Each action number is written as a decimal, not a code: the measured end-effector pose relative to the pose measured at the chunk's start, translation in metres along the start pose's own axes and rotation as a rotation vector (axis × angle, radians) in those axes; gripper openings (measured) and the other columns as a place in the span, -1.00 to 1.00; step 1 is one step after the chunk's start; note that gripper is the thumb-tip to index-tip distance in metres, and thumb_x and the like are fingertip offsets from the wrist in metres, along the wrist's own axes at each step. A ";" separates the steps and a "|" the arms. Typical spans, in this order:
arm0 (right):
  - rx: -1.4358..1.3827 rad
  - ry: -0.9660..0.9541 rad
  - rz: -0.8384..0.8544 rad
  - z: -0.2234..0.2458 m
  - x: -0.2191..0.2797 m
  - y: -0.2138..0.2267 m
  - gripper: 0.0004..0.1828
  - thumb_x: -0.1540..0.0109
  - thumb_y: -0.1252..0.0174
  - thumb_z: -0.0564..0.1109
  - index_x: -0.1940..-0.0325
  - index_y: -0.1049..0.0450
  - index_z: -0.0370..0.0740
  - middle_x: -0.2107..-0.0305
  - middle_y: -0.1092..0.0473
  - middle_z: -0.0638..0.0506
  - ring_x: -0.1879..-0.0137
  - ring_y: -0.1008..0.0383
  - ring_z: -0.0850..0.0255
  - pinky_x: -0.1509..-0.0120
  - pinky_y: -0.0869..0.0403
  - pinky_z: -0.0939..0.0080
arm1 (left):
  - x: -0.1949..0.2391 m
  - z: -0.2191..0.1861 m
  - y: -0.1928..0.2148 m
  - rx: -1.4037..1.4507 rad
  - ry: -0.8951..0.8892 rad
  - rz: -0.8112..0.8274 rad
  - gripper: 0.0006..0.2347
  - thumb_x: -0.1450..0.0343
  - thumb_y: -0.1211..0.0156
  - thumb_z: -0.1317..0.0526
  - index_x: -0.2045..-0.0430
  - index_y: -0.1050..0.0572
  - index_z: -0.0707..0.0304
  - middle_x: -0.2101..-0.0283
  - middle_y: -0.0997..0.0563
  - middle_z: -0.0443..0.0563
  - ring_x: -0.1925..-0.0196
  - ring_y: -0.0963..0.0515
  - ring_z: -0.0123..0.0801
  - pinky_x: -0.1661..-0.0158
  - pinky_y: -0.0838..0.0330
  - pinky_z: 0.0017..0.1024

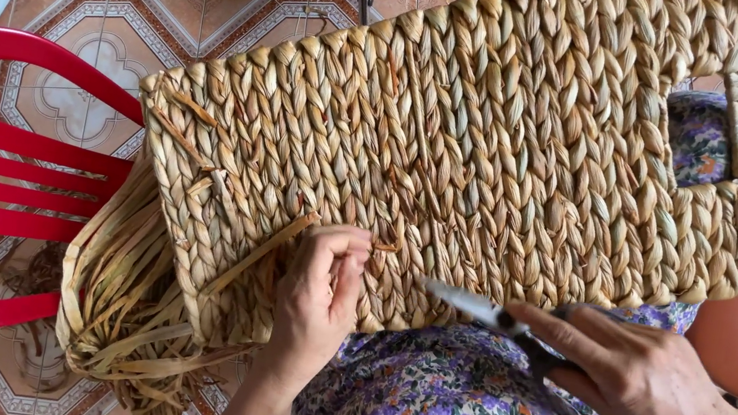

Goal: Finishing a hand-woven bag by trimming excess fibers and tucking in ends.

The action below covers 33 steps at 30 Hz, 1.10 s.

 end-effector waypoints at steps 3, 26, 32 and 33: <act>0.145 -0.028 -0.176 0.029 -0.028 0.041 -0.08 0.01 -0.30 0.08 -0.44 -0.23 0.16 0.50 -0.31 0.09 0.50 -0.48 0.20 0.46 -0.51 0.13 | -0.007 -0.003 -0.002 -0.141 0.009 -0.079 -0.91 -0.53 -0.14 0.31 0.17 -0.48 0.33 0.12 -0.53 0.04 0.27 -0.61 -0.43 0.32 -0.64 -0.58; 0.672 0.081 0.123 0.056 -0.051 0.029 -0.17 -0.16 -0.08 -0.18 -0.54 -0.06 -0.18 0.33 -0.28 0.03 0.36 -0.38 0.26 0.30 -0.52 0.26 | -0.024 -0.016 -0.005 -0.201 0.054 -0.058 -0.88 -0.39 -0.23 0.47 0.24 -0.53 0.38 0.18 -0.42 0.07 0.35 -0.57 -0.43 0.47 -0.61 -0.60; 0.718 0.121 0.107 0.060 -0.058 0.020 -0.18 -0.17 -0.07 -0.07 -0.51 -0.09 -0.27 0.35 -0.27 0.06 0.33 -0.34 0.28 0.26 -0.46 0.30 | -0.024 -0.016 -0.003 -0.171 0.082 -0.051 -0.85 -0.38 -0.22 0.50 0.24 -0.58 0.38 0.19 -0.43 0.04 0.33 -0.58 -0.43 0.44 -0.62 -0.61; 0.722 0.121 0.107 0.061 -0.060 0.020 -0.18 -0.17 -0.07 -0.08 -0.52 -0.09 -0.28 0.36 -0.26 0.07 0.32 -0.34 0.29 0.26 -0.45 0.32 | -0.024 -0.015 -0.004 -0.162 0.075 -0.050 -0.85 -0.37 -0.23 0.50 0.23 -0.59 0.38 0.19 -0.42 0.04 0.33 -0.58 -0.43 0.43 -0.62 -0.62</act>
Point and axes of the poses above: each hand's wrist, its own x-axis away from the middle knuckle, its own y-axis out of the back of the hand, z = x × y, the point moved 4 cm from there along -x, towards the middle knuckle
